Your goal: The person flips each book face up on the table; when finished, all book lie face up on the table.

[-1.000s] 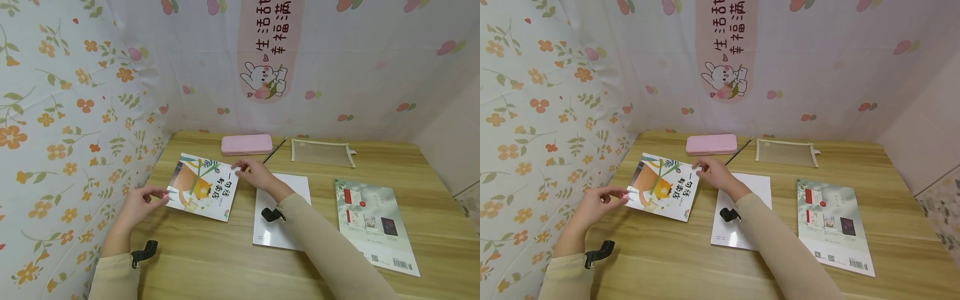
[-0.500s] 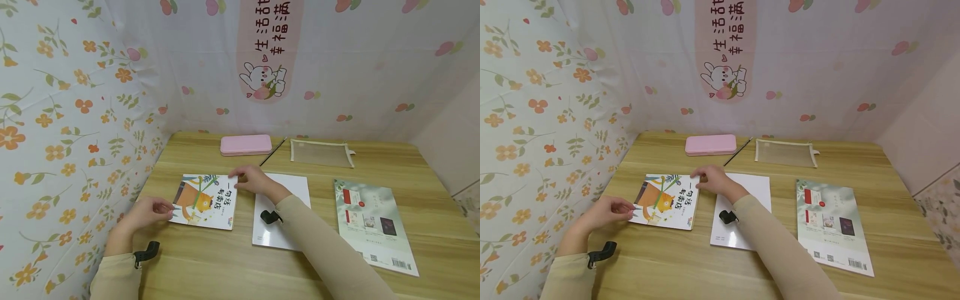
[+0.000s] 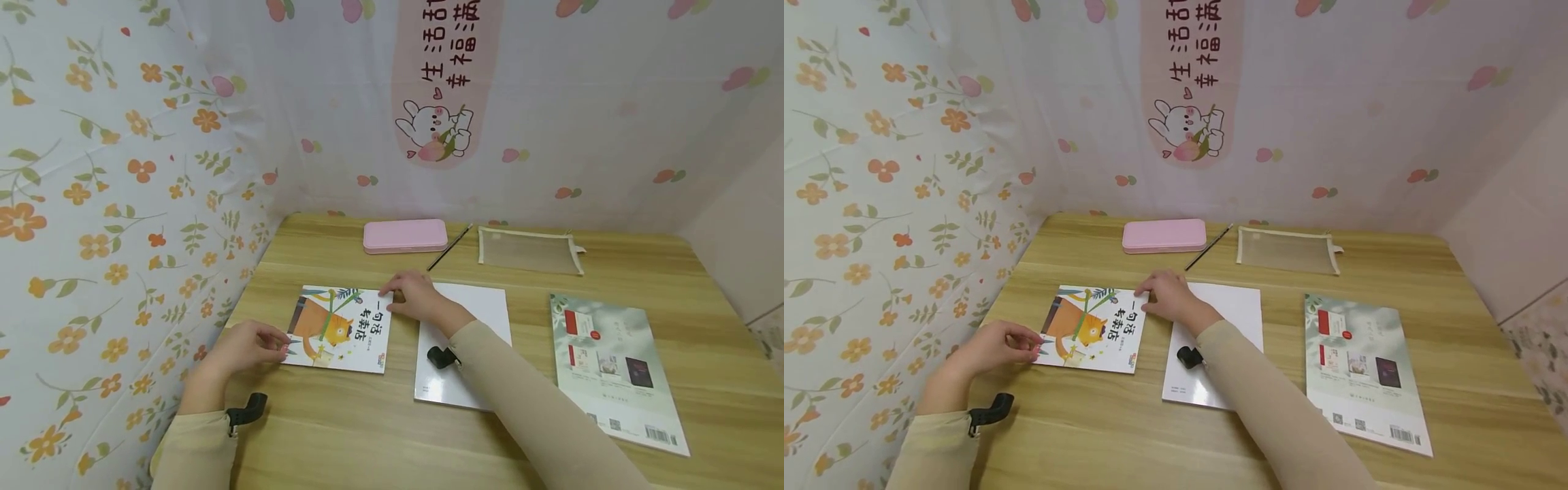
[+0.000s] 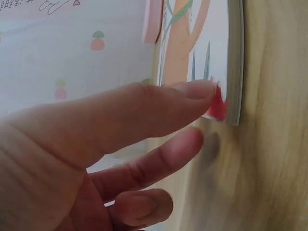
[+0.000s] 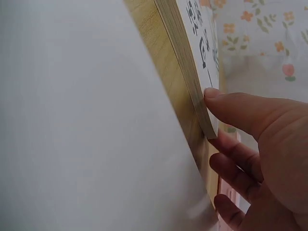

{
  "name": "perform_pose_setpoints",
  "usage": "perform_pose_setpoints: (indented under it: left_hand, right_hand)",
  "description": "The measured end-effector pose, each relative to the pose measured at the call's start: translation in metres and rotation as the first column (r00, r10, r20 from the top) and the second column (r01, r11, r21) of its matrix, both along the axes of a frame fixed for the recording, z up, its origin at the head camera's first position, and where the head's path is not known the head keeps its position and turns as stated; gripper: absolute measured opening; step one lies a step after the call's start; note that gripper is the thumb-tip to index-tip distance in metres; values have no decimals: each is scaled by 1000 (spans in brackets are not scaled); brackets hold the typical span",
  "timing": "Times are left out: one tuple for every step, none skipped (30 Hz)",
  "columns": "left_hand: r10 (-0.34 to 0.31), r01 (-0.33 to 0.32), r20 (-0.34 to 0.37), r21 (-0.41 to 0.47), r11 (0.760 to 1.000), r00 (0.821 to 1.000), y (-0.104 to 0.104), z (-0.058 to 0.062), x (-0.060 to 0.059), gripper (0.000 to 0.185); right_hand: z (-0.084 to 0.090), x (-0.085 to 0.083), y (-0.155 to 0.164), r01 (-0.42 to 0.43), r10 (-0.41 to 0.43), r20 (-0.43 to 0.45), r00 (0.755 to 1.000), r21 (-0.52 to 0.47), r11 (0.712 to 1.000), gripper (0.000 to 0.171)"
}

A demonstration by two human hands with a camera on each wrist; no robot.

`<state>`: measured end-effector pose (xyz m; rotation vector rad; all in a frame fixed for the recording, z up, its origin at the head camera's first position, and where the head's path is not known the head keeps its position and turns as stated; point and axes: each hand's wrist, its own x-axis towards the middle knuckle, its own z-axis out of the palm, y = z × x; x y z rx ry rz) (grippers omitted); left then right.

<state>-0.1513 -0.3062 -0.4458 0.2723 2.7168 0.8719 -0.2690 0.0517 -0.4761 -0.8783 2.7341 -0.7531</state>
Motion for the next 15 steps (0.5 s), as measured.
perform_pose_setpoints:
  left_hand:
    - [-1, 1, -1, -5, 1000, 1000, 1, 0, -1, 21]
    - [-4, 4, -4, -11, 1000, 1000, 2, 0, -2, 19]
    - [-6, 6, -5, -14, 1000, 1000, 3, 0, -4, 19]
    - [-7, 7, -6, -15, 1000, 1000, 4, 1, -6, 19]
    - [-5, 5, -7, -17, 1000, 1000, 4, 1, -8, 18]
    - [-5, 4, -14, -21, 1000, 1000, 4, 2, -11, 18]
    - [-5, 5, -25, -25, 1000, 1000, 4, 3, -14, 18]
    - [-7, 6, -39, -30, 1000, 999, 4, 4, -18, 18]
    - [-6, 5, -55, -33, 999, 998, 4, 6, -23, 20]
    - [-3, 1, -62, -37, 999, 998, 4, 8, -27, 21]
    - [-5, 2, -73, -40, 999, 997, 5, 10, -33, 22]
    - [-8, 5, -81, -40, 999, 997, 6, 11, -38, 23]
    - [-12, 9, -87, -42, 999, 996, 6, 12, -44, 24]
    - [-15, 12, -89, -36, 999, 996, 7, 12, -50, 25]
    - [-15, 12, -90, -30, 999, 996, 7, 12, -56, 26]
  right_hand:
    - [1, 1, 0, 5, -5, -3, 1000, 8, 1000, 27]
    - [2, 2, 1, 12, -12, -8, 1000, 19, 1000, 27]
    - [3, 3, 1, 20, -20, -11, 1000, 27, 999, 28]
    - [3, 5, 1, 28, -27, -15, 1000, 34, 999, 29]
    - [4, 8, 1, 34, -34, -19, 999, 42, 999, 31]
    - [5, 11, 1, 39, -38, -23, 999, 49, 998, 33]
    - [5, 14, 1, 43, -42, -27, 999, 48, 998, 35]
    - [5, 17, 2, 46, -44, -33, 998, 48, 998, 36]
    - [6, 21, 2, 47, -46, -39, 998, 45, 998, 37]
    - [6, 25, 3, 50, -47, -46, 998, 44, 998, 38]
    - [7, 29, 4, 51, -49, -44, 998, 43, 998, 39]
    - [7, 33, 5, 52, -50, -43, 998, 41, 998, 39]
    - [7, 37, 6, 55, -53, -44, 998, 38, 998, 38]
    - [8, 42, 7, 60, -58, -45, 997, 35, 998, 37]
    - [8, 46, 8, 66, -65, -43, 997, 31, 997, 36]
